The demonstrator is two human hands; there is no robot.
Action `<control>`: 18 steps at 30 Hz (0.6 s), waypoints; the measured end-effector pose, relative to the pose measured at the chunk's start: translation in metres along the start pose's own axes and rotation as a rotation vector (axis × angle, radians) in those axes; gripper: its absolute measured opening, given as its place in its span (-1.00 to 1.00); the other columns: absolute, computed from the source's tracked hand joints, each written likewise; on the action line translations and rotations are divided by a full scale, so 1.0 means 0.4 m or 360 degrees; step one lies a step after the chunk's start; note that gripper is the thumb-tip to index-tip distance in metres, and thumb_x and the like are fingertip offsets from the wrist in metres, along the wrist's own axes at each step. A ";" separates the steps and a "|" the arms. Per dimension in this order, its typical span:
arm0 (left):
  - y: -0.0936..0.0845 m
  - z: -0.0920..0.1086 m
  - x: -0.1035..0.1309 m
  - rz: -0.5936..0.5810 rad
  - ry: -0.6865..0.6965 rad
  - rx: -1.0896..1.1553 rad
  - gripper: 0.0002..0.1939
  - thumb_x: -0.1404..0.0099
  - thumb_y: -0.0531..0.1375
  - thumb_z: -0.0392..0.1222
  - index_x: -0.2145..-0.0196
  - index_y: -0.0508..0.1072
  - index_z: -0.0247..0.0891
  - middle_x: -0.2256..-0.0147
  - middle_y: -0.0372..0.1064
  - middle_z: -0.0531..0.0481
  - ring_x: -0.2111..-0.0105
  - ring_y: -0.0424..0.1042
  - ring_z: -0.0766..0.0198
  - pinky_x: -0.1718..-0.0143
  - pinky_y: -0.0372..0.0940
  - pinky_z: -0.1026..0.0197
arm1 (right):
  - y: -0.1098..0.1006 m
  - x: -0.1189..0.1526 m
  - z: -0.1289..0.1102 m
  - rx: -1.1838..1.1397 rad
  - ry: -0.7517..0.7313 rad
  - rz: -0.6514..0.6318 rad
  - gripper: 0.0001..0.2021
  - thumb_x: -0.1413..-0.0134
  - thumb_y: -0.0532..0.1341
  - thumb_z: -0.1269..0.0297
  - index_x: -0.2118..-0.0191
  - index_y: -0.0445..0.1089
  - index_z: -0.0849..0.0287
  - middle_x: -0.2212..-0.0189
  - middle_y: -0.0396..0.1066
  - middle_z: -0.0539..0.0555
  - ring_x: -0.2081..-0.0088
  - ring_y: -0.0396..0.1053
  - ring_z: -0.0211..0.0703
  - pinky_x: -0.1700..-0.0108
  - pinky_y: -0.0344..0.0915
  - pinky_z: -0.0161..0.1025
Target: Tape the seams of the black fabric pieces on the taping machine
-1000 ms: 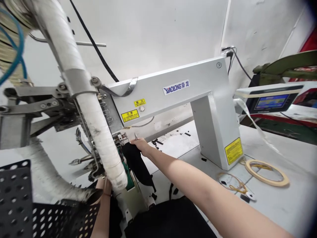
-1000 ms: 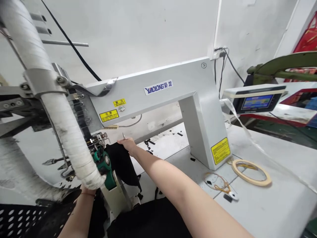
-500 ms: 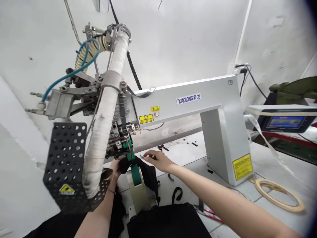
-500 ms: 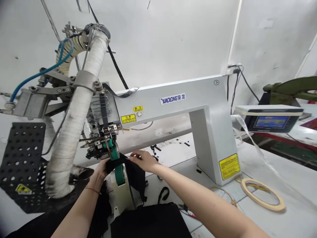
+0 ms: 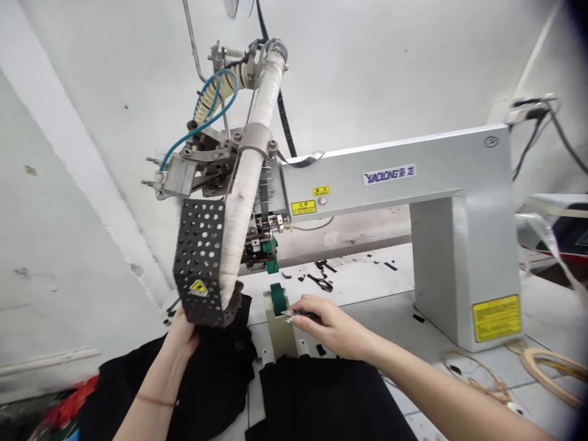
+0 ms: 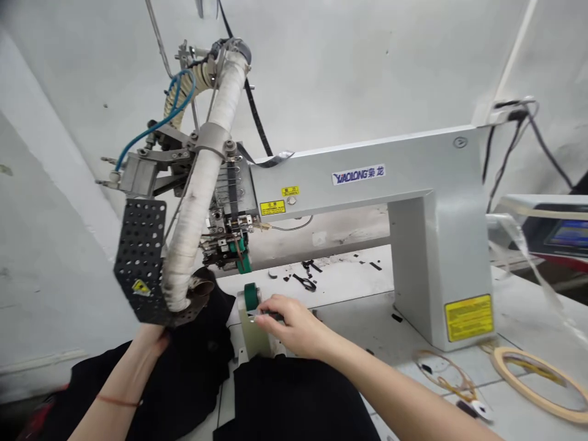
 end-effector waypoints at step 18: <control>-0.055 0.037 0.429 -0.0145 -0.0390 0.0007 -0.56 -0.07 0.33 -0.24 0.05 0.43 -0.18 0.26 0.54 -0.05 0.25 0.51 0.19 0.34 0.39 0.29 | 0.172 0.020 -0.252 0.0241 -0.0377 0.0057 -0.75 -0.21 0.09 0.19 0.37 0.44 0.17 0.42 0.48 0.04 0.39 0.38 -0.23 0.35 0.15 -0.34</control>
Point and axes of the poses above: each hand's wrist, its own x-axis away from the middle knuckle, its own y-axis out of the palm, z = x × y, the point moved 3 cm from there along -x, towards the middle knuckle
